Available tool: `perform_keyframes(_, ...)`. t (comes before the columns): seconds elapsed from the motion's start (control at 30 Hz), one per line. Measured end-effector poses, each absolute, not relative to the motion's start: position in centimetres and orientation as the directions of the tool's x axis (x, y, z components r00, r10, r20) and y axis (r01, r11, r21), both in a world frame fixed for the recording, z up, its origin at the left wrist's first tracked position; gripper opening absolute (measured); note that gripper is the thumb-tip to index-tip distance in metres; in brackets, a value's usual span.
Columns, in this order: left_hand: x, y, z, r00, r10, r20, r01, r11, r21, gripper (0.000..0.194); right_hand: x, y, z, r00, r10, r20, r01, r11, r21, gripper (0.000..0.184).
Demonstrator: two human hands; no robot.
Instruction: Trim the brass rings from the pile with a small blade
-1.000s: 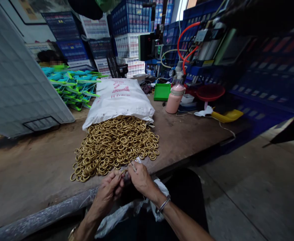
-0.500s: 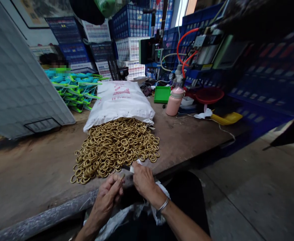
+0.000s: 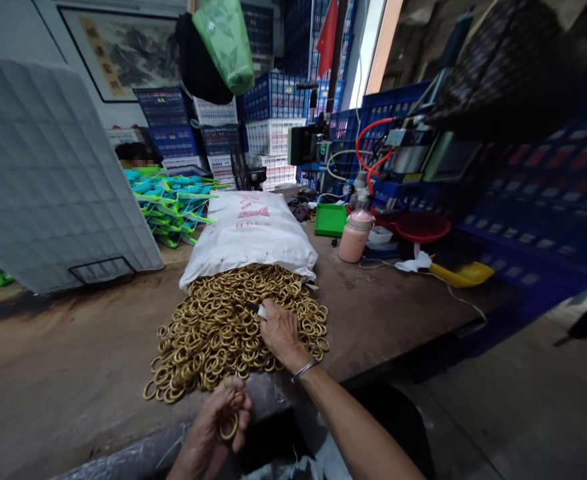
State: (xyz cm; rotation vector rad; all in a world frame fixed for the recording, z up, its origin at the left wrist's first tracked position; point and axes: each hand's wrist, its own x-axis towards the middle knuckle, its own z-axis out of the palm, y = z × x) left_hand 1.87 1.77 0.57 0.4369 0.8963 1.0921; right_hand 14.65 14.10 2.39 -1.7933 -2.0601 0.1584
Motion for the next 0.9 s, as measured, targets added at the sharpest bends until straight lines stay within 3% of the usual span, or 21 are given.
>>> perform_keyframes(0.23,1.5,2.3,0.5,0.19,0.883,-0.429,-0.652,0.44,0.618,0.031,13.8,14.8,2.7,-0.107,0.965,0.239,0.934,0.18,-0.309,0.011)
perform_keyframes(0.4,1.4,3.1,1.2,0.073,0.922,-0.38,-0.571,0.351,0.742,0.028,14.8,13.5,2.4,-0.215,0.922,0.323,0.85,0.339,-0.403,0.017)
perform_keyframes(0.57,1.8,3.6,0.8,-0.089,0.939,-0.332,-0.377,0.277,0.884,0.042,15.4,9.5,1.6,-0.388,0.887,0.249,0.678,0.458,-0.574,0.025)
perform_keyframes(0.77,2.4,3.1,0.7,-0.069,0.945,-0.318,-0.237,0.294,0.926,0.034,15.0,6.0,0.9,-0.347,0.931,0.113,0.468,0.277,-0.839,0.009)
perform_keyframes(0.9,2.5,2.4,0.5,-0.055,0.978,-0.2,-0.166,0.189,0.968,0.028,14.8,5.7,0.2,-0.301,0.952,-0.053,0.335,0.054,-0.941,0.024)
